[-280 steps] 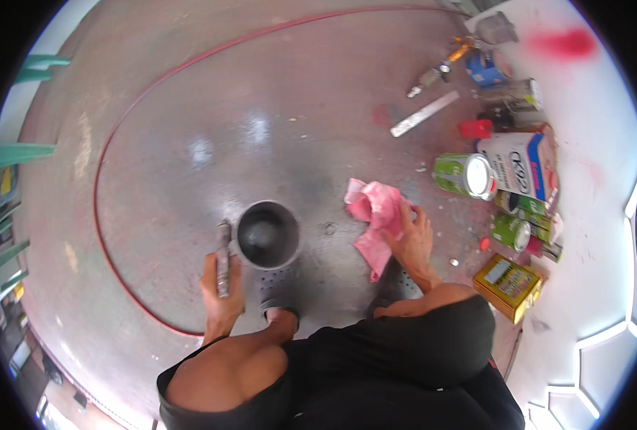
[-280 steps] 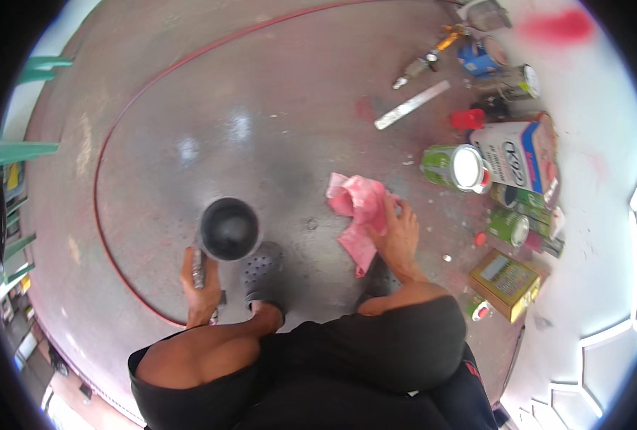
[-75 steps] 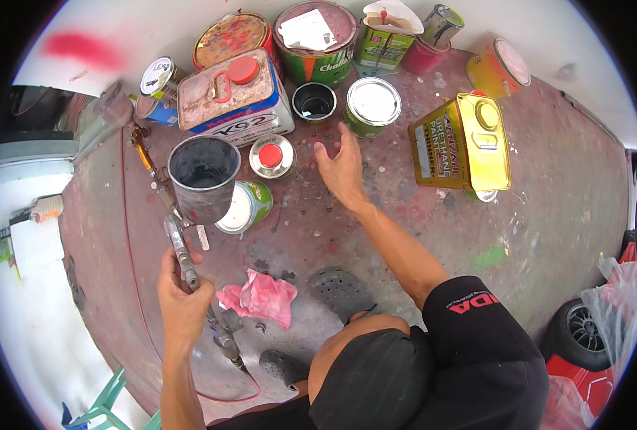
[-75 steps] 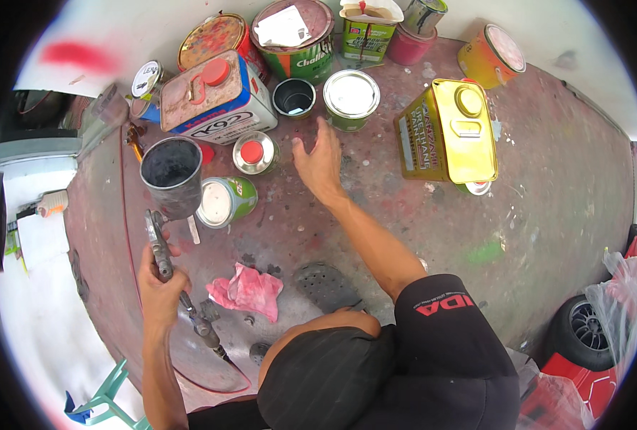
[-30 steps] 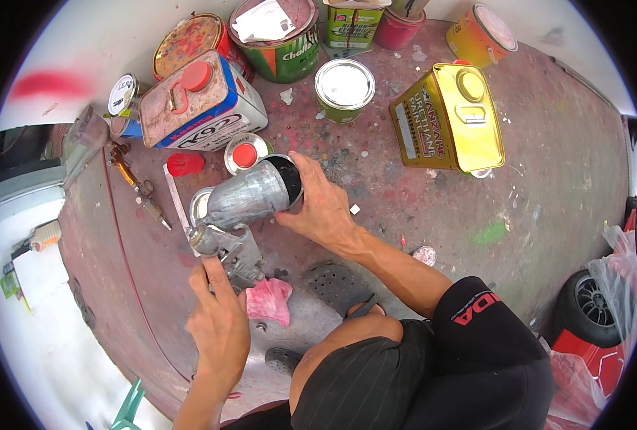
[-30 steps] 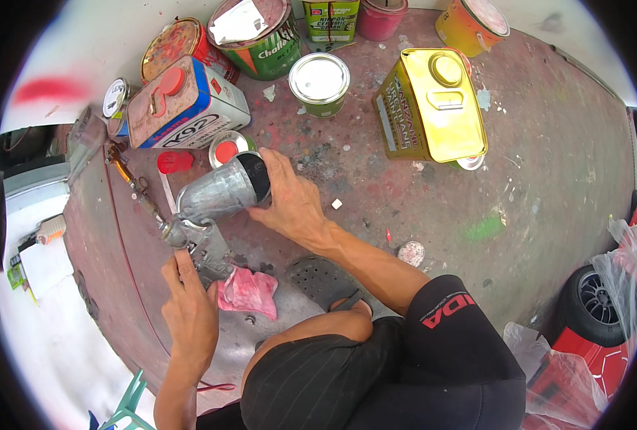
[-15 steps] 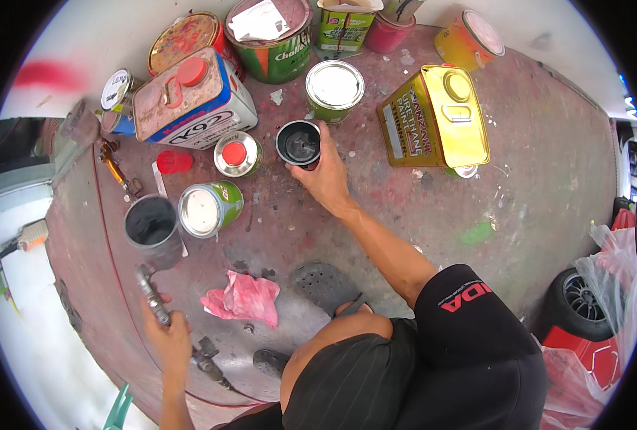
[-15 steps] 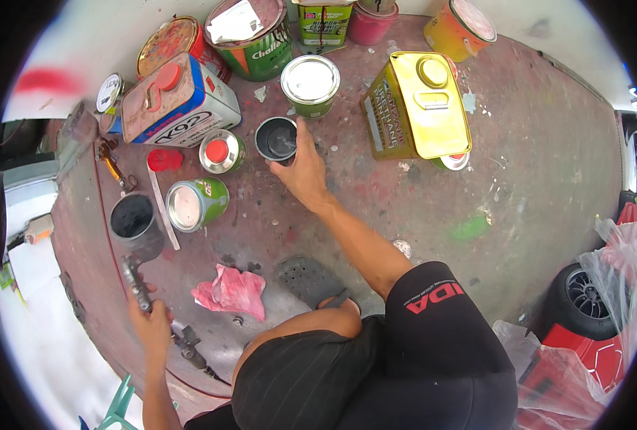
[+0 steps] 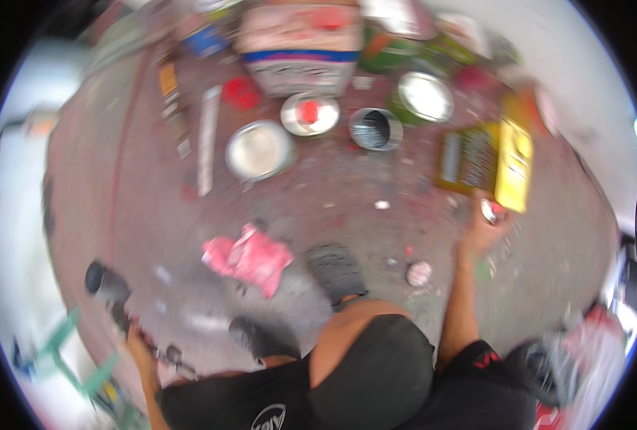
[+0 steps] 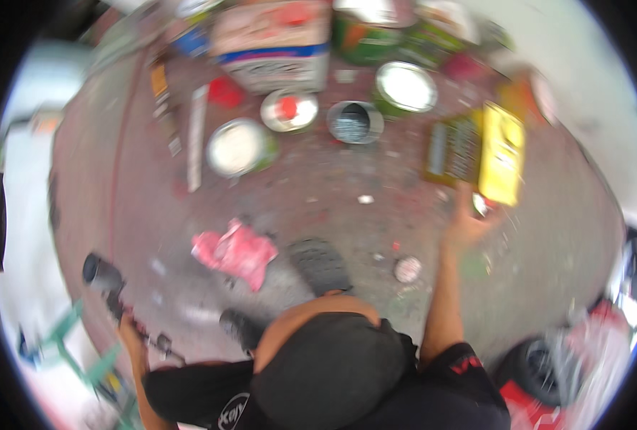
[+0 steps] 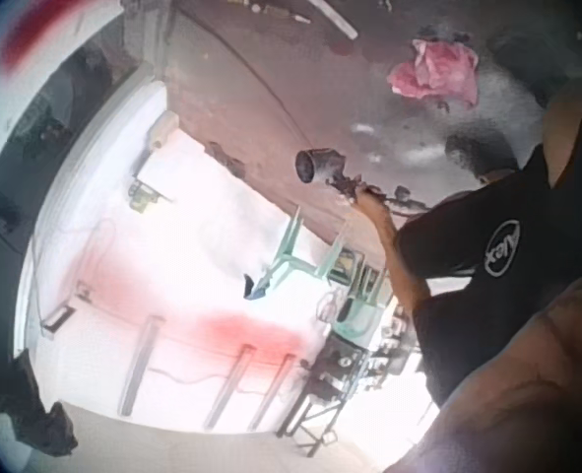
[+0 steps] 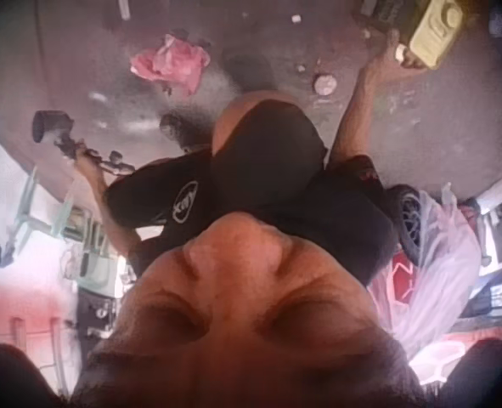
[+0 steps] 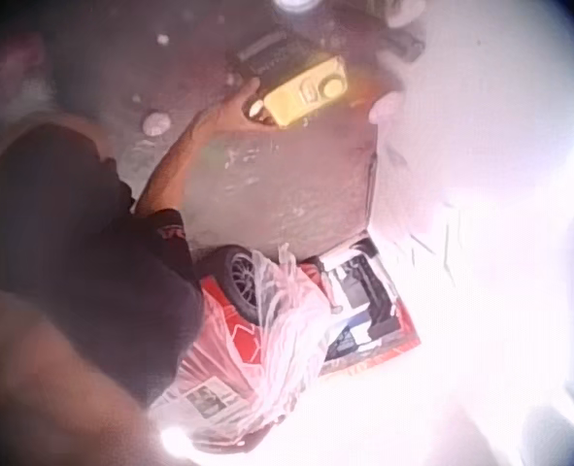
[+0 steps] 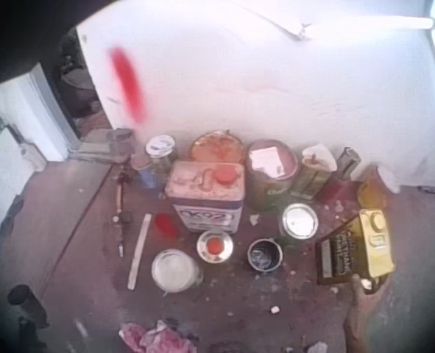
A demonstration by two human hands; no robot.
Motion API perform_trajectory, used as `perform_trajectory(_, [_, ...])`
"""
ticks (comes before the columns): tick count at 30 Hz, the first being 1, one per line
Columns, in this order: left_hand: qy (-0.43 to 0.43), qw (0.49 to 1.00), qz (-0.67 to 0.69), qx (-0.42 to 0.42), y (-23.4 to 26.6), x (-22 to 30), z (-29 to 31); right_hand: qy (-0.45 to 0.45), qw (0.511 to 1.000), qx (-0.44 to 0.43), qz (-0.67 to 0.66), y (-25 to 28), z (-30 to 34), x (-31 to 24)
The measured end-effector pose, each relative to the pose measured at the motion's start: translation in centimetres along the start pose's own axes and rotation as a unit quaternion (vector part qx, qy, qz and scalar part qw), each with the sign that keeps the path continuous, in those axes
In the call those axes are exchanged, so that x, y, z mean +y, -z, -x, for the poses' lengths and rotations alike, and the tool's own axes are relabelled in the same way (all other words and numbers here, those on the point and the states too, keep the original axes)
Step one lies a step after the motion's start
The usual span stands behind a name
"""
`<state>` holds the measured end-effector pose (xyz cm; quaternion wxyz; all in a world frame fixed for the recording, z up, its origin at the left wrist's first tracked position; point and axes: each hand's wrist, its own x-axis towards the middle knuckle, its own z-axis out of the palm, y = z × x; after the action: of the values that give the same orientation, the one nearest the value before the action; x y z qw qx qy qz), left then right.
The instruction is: The person walks through a garage, picks up a spray gun, and moves to a workbench. They pour thinner into the spray gun cup, wipe the cup with a cloth, and add paint from a can. The person then walks back toward the car area.
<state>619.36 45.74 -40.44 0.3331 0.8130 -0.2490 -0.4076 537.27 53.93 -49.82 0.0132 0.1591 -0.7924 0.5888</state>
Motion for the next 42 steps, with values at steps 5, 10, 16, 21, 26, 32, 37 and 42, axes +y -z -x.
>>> perform_trajectory(5, [0.008,0.983,0.03,0.182,-6.0,0.6,3.7,0.092,0.993,-0.077,0.005,-0.1,-2.3,-2.2])
perform_trajectory(10, [0.071,0.971,0.103,0.204,-1.6,-3.6,3.8,0.133,0.989,-0.058,0.014,1.0,-2.3,-1.4])
perform_trajectory(16, [0.064,0.968,0.14,0.198,-0.3,-5.0,5.4,0.125,0.983,-0.126,0.047,5.7,0.1,-8.2])
perform_trajectory(21, [0.039,0.971,0.138,0.19,-0.8,-7.3,6.0,0.187,0.967,-0.167,0.038,6.1,2.6,-15.0])
perform_trajectory(26, [-0.028,0.976,0.03,0.212,-3.2,-8.2,8.3,0.268,0.922,-0.279,-0.018,0.1,7.7,-20.2])
perform_trajectory(32, [-0.137,0.983,-0.014,0.121,-5.2,-8.5,12.7,0.376,0.799,-0.463,-0.078,-7.9,15.2,-25.4])
perform_trajectory(37, [-0.223,0.971,-0.046,0.072,-5.9,-9.8,14.3,0.453,0.672,-0.579,-0.088,-12.6,21.3,-28.9])
perform_trajectory(42, [-0.244,0.967,-0.066,0.044,-7.0,-9.6,14.5,0.446,0.634,-0.631,-0.013,-13.4,25.5,-31.4])
